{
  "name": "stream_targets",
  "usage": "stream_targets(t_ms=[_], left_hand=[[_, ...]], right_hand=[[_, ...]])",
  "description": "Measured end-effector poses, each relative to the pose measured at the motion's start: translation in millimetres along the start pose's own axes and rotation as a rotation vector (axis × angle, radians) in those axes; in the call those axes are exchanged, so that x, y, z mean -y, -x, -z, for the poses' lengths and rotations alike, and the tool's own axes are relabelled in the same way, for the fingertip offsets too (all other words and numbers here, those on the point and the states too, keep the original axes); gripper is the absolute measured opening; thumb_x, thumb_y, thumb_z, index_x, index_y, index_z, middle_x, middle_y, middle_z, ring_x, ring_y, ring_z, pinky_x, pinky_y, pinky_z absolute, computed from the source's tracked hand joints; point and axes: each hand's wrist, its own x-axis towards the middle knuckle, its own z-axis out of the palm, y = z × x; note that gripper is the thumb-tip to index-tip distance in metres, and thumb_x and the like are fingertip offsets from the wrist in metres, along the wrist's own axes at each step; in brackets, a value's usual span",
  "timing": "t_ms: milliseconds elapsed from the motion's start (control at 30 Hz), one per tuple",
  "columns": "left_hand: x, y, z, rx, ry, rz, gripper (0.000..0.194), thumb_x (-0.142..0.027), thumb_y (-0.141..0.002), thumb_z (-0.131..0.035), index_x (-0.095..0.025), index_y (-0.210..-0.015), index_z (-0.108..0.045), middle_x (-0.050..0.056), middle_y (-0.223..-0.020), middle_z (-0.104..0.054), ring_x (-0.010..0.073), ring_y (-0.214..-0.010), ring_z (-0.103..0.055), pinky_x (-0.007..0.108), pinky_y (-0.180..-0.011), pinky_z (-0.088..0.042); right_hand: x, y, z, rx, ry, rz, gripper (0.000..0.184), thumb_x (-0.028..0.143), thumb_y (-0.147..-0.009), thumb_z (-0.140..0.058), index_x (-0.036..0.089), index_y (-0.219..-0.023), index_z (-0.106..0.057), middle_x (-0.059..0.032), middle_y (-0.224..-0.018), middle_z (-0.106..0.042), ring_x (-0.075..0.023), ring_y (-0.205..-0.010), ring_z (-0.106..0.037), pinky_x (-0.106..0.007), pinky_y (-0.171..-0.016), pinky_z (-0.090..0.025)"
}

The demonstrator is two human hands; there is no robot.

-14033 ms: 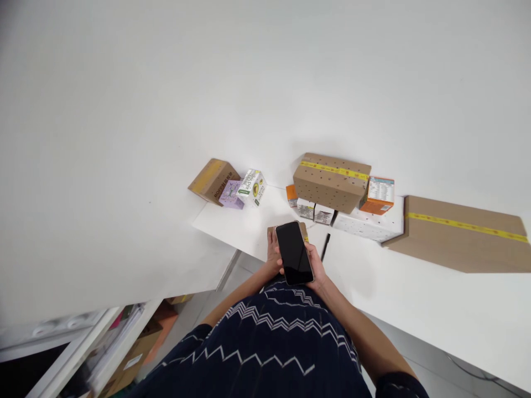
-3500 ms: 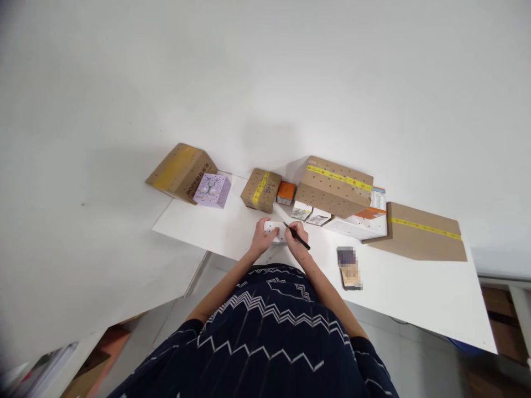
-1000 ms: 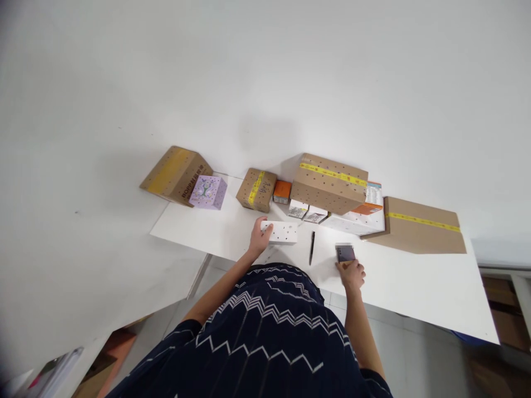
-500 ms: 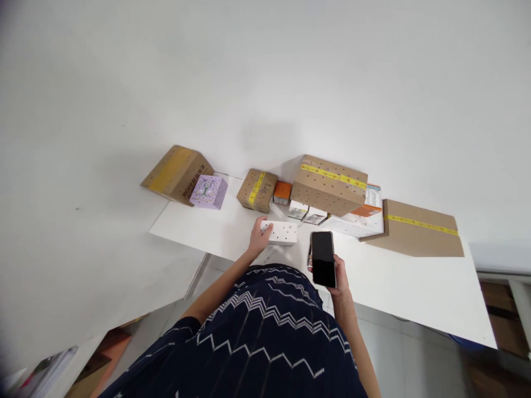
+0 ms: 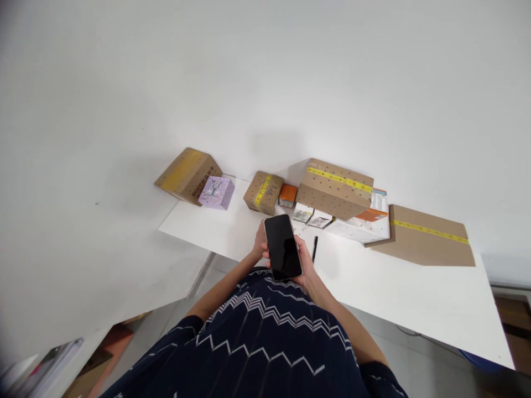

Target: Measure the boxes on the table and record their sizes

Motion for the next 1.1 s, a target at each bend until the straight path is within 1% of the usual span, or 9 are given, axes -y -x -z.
stream_targets(t_ms=[167,333,467,600,700,833,1100], left_hand=[[2,1,-0.4,0.025,-0.043,-0.010,0.027,-0.018,-0.079,-0.055,-0.018,-0.106,-0.054,0.009,-0.111,-0.060,0.0246,-0.105,-0.055,0.037,-0.092,-0.043],[7,1,-2.5,0.028,-0.042,-0.012,0.034,-0.020,-0.079,-0.054,-0.019,-0.112,-0.050,0.008,-0.113,-0.059,0.0239,-0.107,-0.055,0.041,-0.093,-0.044],[9,0,-3.2,0.026,-0.017,-0.037,0.033,-0.020,-0.079,-0.054,-0.019,-0.111,-0.050,0.009,-0.113,-0.060,0.0234,-0.109,-0.055,0.041,-0.095,-0.044],[9,0,-2.9,0.034,-0.005,-0.017,0.034,-0.019,-0.079,-0.054,-0.020,-0.113,-0.050,0.007,-0.110,-0.061,0.0228,-0.108,-0.055,0.040,-0.094,-0.045],[8,0,-3.1,0.029,-0.016,-0.029,0.033,-0.020,-0.079,-0.054,-0.020,-0.112,-0.050,0.008,-0.112,-0.060,0.0227,-0.108,-0.055,0.041,-0.095,-0.044],[9,0,-3.5,0.026,-0.019,-0.034,0.033,-0.020,-0.078,-0.054,-0.020,-0.111,-0.051,0.008,-0.113,-0.059,0.0218,-0.108,-0.055,0.040,-0.096,-0.043],[7,3,-2.8,0.037,-0.013,0.023,0.035,-0.024,-0.079,-0.056,-0.022,-0.113,-0.052,0.006,-0.109,-0.061,0.0219,-0.103,-0.057,0.040,-0.090,-0.046]], right_hand=[[-1,6,4,0.025,-0.022,-0.005,0.057,0.057,-0.086,-0.037,0.014,-0.118,-0.057,-0.0136,-0.106,-0.068,-0.0261,-0.091,-0.065,-0.044,-0.074,-0.054],[-2,7,4,0.035,-0.047,0.044,0.057,0.055,-0.087,-0.035,0.014,-0.119,-0.056,-0.0133,-0.107,-0.068,-0.0254,-0.090,-0.064,-0.044,-0.074,-0.054],[-2,7,2,0.026,-0.045,0.055,0.055,0.053,-0.086,-0.037,0.014,-0.120,-0.056,-0.0126,-0.105,-0.069,-0.0250,-0.089,-0.064,-0.043,-0.073,-0.054],[-2,8,1,0.003,-0.032,0.048,0.054,0.052,-0.086,-0.038,0.014,-0.118,-0.057,-0.0126,-0.102,-0.069,-0.0255,-0.087,-0.065,-0.043,-0.072,-0.055],[-1,8,1,-0.001,-0.032,0.048,0.053,0.052,-0.085,-0.038,0.015,-0.118,-0.057,-0.0120,-0.101,-0.070,-0.0253,-0.086,-0.065,-0.043,-0.072,-0.055],[-1,8,1,-0.003,-0.027,0.050,0.052,0.051,-0.086,-0.037,0.015,-0.118,-0.056,-0.0117,-0.101,-0.070,-0.0248,-0.086,-0.065,-0.043,-0.072,-0.055],[-3,5,13,-0.039,-0.001,0.054,0.056,0.057,-0.084,-0.042,0.018,-0.121,-0.054,-0.0110,-0.104,-0.069,-0.0252,-0.087,-0.066,-0.043,-0.073,-0.054]])
